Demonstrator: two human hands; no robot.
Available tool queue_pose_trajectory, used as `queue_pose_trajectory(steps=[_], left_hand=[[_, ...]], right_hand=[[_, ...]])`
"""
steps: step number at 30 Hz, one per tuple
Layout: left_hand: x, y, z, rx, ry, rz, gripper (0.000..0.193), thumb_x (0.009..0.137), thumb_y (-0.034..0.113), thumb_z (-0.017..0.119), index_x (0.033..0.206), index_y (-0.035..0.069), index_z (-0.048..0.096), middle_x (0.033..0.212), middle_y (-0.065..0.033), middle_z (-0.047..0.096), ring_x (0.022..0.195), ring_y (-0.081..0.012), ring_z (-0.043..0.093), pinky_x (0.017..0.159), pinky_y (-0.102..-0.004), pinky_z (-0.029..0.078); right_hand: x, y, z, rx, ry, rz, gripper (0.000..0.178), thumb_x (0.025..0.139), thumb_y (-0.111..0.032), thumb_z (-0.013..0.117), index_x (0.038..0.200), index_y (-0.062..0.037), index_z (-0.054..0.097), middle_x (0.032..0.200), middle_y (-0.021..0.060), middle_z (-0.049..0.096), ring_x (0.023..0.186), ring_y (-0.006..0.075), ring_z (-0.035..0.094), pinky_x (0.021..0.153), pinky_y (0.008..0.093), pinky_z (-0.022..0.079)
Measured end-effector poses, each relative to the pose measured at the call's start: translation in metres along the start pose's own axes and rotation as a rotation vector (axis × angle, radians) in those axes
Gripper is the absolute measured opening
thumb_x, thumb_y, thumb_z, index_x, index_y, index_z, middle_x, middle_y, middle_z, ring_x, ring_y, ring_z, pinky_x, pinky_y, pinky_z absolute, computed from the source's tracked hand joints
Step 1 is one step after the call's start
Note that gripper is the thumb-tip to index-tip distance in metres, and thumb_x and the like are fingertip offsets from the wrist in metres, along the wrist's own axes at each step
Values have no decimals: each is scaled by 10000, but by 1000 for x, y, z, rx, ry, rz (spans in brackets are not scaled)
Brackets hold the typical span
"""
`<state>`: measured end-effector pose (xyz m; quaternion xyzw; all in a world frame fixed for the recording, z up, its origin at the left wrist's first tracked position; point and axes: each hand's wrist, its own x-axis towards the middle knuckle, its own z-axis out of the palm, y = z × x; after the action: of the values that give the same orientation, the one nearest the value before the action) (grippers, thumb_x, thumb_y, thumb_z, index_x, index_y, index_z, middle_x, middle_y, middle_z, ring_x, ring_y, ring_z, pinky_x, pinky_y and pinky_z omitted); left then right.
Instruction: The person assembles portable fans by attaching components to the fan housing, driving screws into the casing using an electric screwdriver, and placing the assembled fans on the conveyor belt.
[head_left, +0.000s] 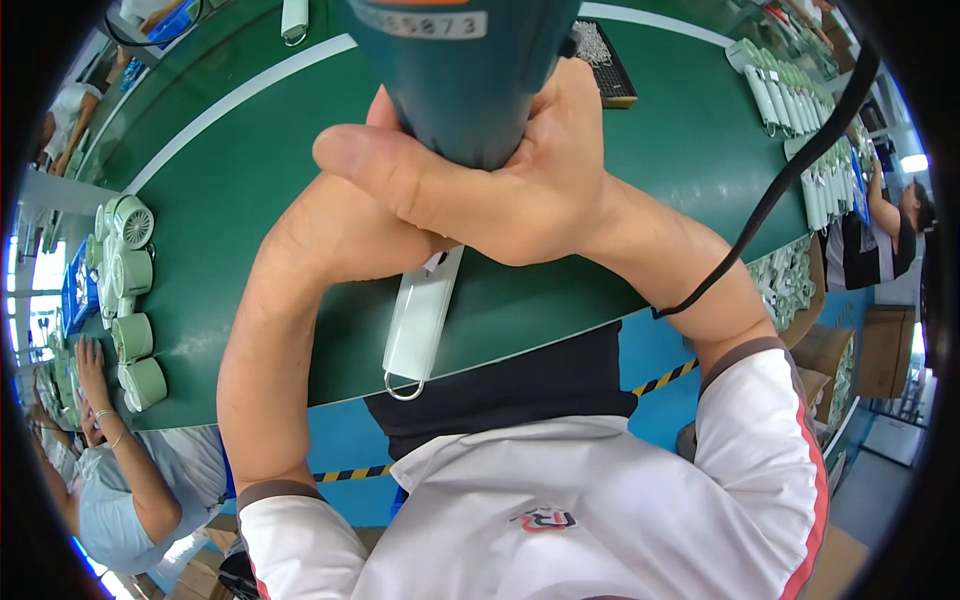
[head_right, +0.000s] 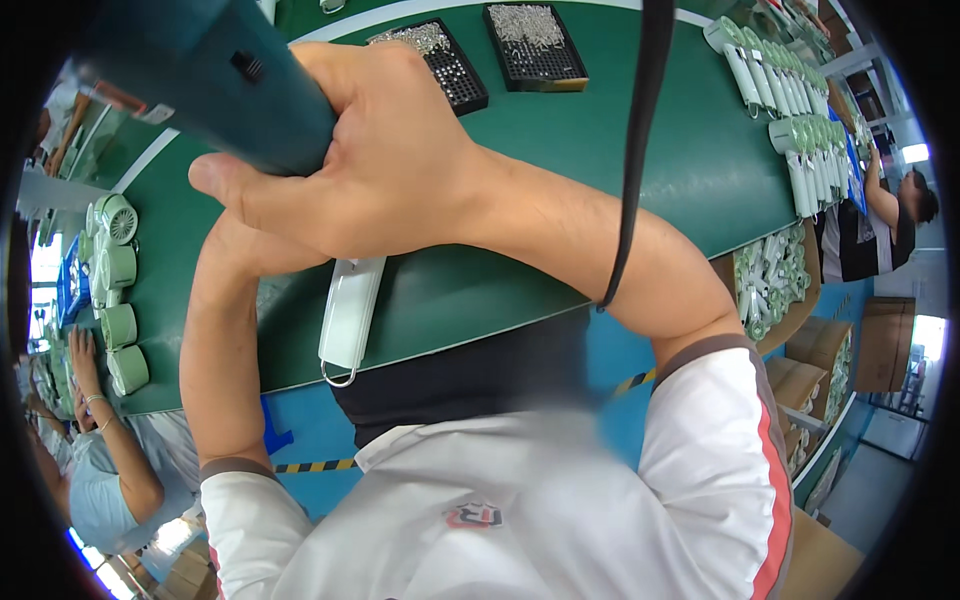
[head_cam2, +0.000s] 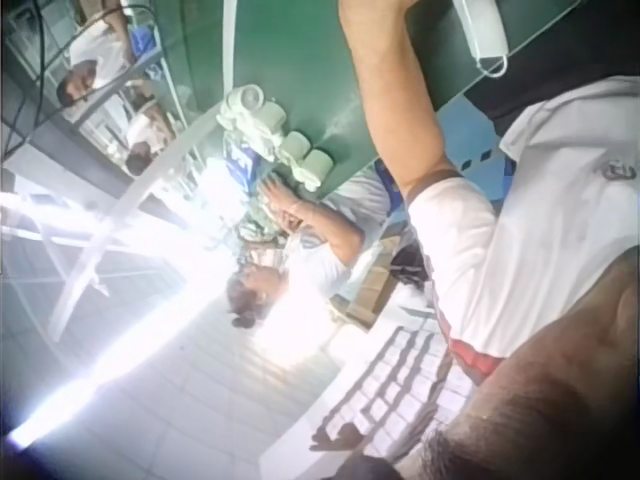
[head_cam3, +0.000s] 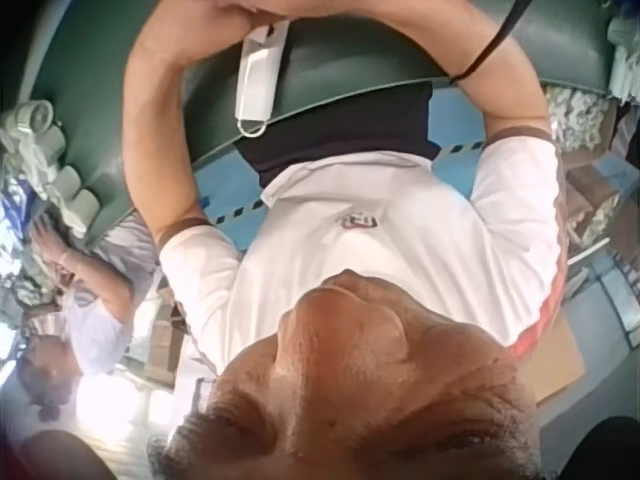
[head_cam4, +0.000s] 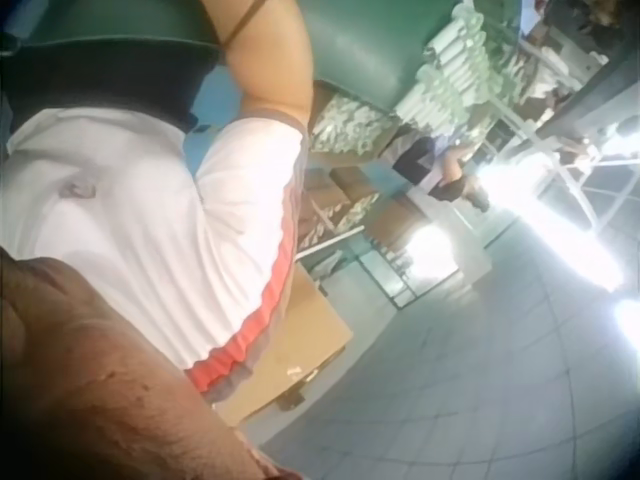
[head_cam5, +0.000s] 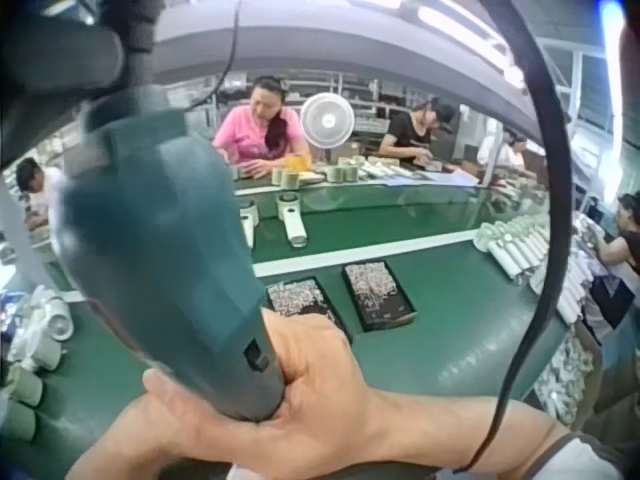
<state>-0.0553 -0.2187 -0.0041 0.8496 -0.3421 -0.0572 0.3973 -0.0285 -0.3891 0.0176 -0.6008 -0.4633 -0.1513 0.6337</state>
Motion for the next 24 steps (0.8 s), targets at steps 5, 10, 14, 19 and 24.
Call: queue_pose_trajectory(steps=[5,10,14,19,24], left_hand=[[9,-2,1,90,125,92,527,720,14,800,1217,42,625,1223,-172,605,1056,-353,638,853,-444,554],[9,3,0,-79,70,-100,496,692,31,823,1163,64,669,1215,-157,633,1151,-348,597,917,-450,529],[2,0,-1,-34,43,-109,405,697,182,877,1068,65,766,1073,-141,736,1078,-331,671,924,-421,528],[9,21,-8,150,-61,-325,643,724,195,855,1287,-58,674,916,-202,731,860,-261,714,822,-370,546],[11,15,-3,157,8,-178,630,717,238,861,1230,-86,693,909,-265,734,842,-378,731,797,-408,553]], right_hand=[[0,2,2,50,40,89,235,828,-193,837,870,-10,697,700,29,664,637,81,612,569,273,494],[-2,-5,-3,133,-38,194,98,870,-33,788,902,22,714,764,34,694,716,87,663,633,249,533],[9,-29,-19,218,-33,297,126,921,-79,732,968,37,723,725,51,693,619,110,676,576,267,554],[14,-22,-152,-416,105,-144,282,1008,-119,542,1181,62,673,1015,147,738,975,234,714,893,343,572],[-44,13,-259,-1052,-123,-111,354,930,-293,794,1171,-50,706,1152,136,725,1069,244,706,872,342,573]])
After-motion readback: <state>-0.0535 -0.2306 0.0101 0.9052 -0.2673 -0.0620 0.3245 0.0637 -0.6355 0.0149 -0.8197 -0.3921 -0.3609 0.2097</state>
